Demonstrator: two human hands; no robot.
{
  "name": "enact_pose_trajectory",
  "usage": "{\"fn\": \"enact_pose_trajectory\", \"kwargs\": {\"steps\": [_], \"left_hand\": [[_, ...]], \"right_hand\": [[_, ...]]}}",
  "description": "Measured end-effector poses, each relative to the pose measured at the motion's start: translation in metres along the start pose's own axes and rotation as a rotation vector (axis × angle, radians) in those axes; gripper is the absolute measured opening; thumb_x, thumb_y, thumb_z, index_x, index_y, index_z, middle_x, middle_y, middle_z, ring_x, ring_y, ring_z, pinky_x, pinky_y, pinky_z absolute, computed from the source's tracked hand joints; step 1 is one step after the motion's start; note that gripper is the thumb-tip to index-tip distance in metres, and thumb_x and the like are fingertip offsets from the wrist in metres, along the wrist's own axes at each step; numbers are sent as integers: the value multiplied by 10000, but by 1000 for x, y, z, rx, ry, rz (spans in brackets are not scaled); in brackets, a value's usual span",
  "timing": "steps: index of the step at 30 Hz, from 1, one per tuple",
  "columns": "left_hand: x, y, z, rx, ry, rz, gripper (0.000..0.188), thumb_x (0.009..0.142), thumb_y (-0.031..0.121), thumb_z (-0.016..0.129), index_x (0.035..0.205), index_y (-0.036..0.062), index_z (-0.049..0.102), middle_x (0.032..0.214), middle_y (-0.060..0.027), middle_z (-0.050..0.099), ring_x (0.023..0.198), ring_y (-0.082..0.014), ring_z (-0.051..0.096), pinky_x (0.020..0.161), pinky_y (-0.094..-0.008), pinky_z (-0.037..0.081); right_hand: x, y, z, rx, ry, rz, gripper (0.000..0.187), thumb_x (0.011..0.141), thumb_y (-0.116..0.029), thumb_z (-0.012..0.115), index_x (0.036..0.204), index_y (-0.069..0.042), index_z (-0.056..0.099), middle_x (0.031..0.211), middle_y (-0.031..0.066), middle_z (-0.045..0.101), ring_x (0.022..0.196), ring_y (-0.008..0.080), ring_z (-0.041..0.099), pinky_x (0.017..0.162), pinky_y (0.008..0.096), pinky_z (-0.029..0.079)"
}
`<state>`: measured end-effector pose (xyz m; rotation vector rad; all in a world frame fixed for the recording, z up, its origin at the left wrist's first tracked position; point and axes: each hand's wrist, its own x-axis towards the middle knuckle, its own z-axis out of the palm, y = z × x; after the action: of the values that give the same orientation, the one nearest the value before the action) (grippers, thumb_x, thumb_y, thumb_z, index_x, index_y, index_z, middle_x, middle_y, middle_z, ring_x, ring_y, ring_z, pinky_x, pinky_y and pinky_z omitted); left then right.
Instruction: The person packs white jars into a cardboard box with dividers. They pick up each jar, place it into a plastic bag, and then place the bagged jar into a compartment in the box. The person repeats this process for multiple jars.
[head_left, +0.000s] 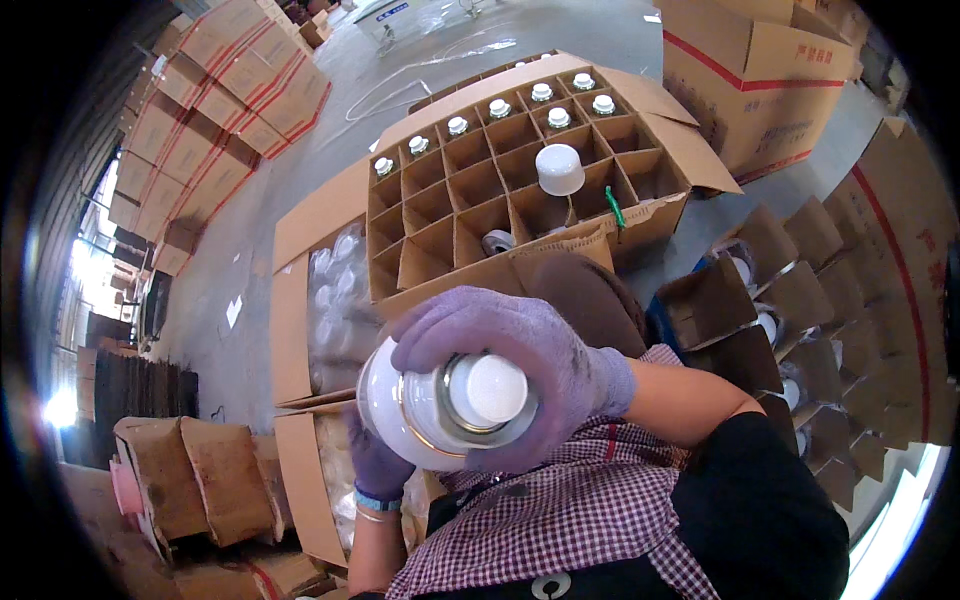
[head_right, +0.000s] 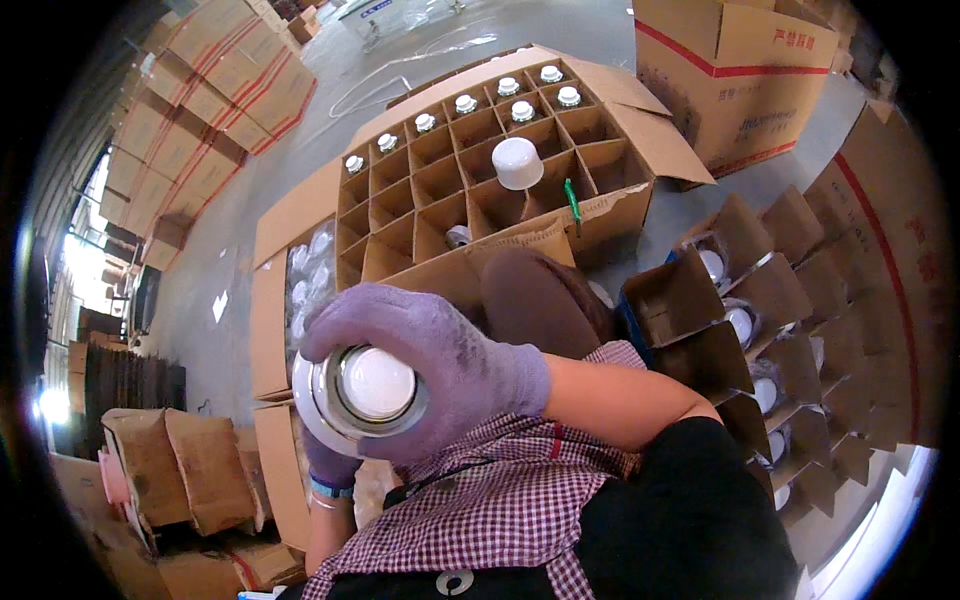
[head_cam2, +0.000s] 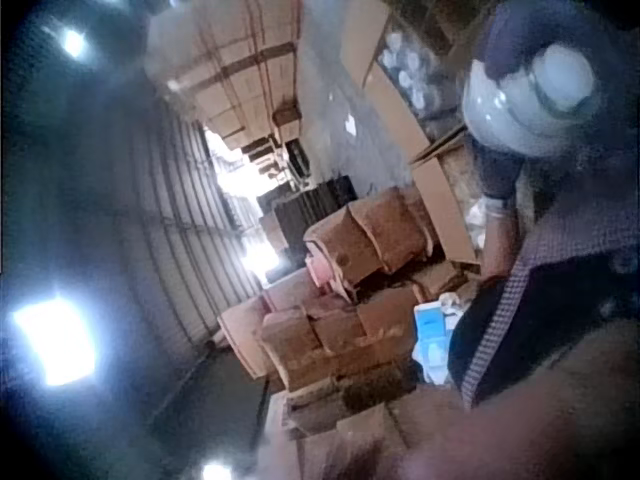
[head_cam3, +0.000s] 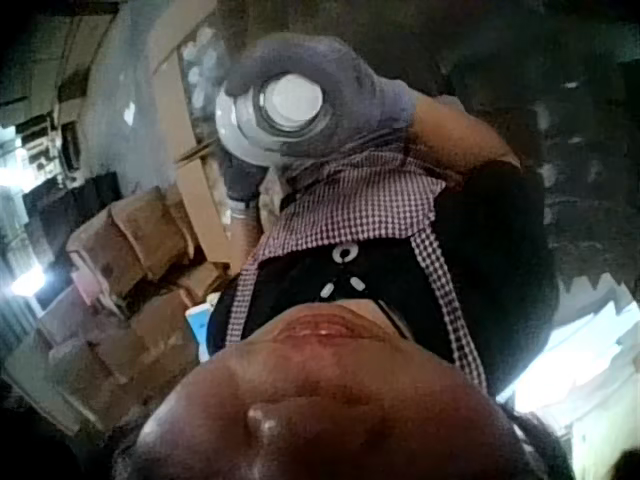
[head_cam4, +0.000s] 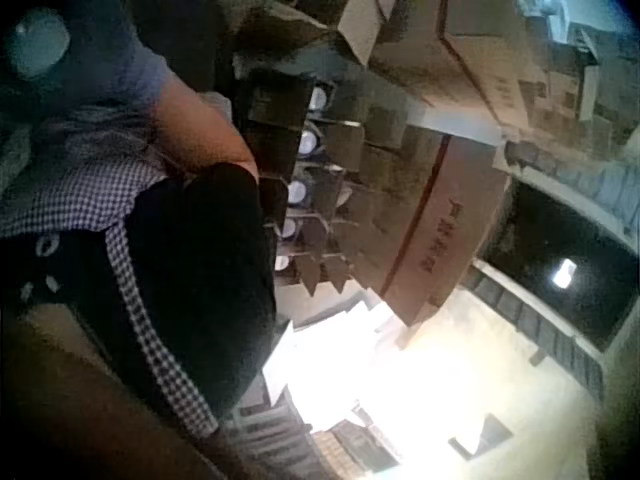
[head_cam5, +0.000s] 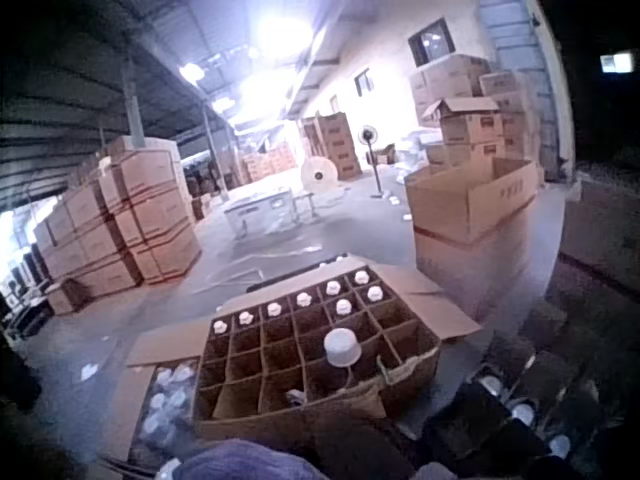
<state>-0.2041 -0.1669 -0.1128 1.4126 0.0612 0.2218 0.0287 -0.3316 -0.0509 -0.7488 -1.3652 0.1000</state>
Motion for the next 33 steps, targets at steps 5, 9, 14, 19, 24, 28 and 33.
{"fn": "enact_pose_trajectory", "kwargs": {"steps": [5,9,14,19,24,28,33], "left_hand": [[-32,-53,-41,-149,404,-182,680,1031,463,537,1578,122,318,1601,-116,390,1455,-319,396,1211,-516,305],[-19,-54,-47,-611,567,-128,707,993,397,634,1565,114,327,1579,-141,406,1413,-391,439,1108,-585,453],[-21,-75,-85,-606,685,-105,761,964,434,670,1560,109,326,1567,-167,406,1406,-423,441,1077,-627,484],[-28,-64,-90,-406,710,10,760,970,470,647,1554,102,330,1554,-171,420,1394,-414,458,1063,-606,501],[-11,-42,-65,-220,671,55,717,987,477,629,1517,59,385,1486,-168,497,1324,-362,539,1050,-531,516],[-9,-2,-40,410,818,116,451,926,363,729,1199,8,670,1085,-83,696,983,-194,649,839,-347,520],[2,69,-15,906,463,347,409,814,341,849,953,-20,716,1188,-213,684,1039,-292,684,870,-356,530]], "right_hand": [[22,47,-10,-69,-458,-27,778,656,-408,910,1287,-73,603,1346,171,572,1312,359,528,1091,480,435],[38,149,-121,-1035,-469,146,640,727,-456,817,1261,-128,683,1387,196,544,1242,401,535,1068,505,432],[-24,214,-236,-1448,-719,1111,771,740,-186,817,1450,-233,517,1463,193,448,1332,459,490,1106,532,433],[14,175,-130,-441,-292,531,795,698,-91,846,1418,-157,513,1403,193,488,1276,424,543,1109,486,458],[26,95,-40,-653,-587,-118,728,742,-216,843,1389,-100,531,1481,188,451,1251,338,584,1024,424,519],[-39,108,-50,-363,-256,538,647,858,-379,771,1373,-73,528,1245,178,613,1020,304,681,790,378,597],[-81,87,-37,621,-67,1399,605,1007,-603,414,1186,-68,633,820,139,723,542,234,659,483,295,539]]}}
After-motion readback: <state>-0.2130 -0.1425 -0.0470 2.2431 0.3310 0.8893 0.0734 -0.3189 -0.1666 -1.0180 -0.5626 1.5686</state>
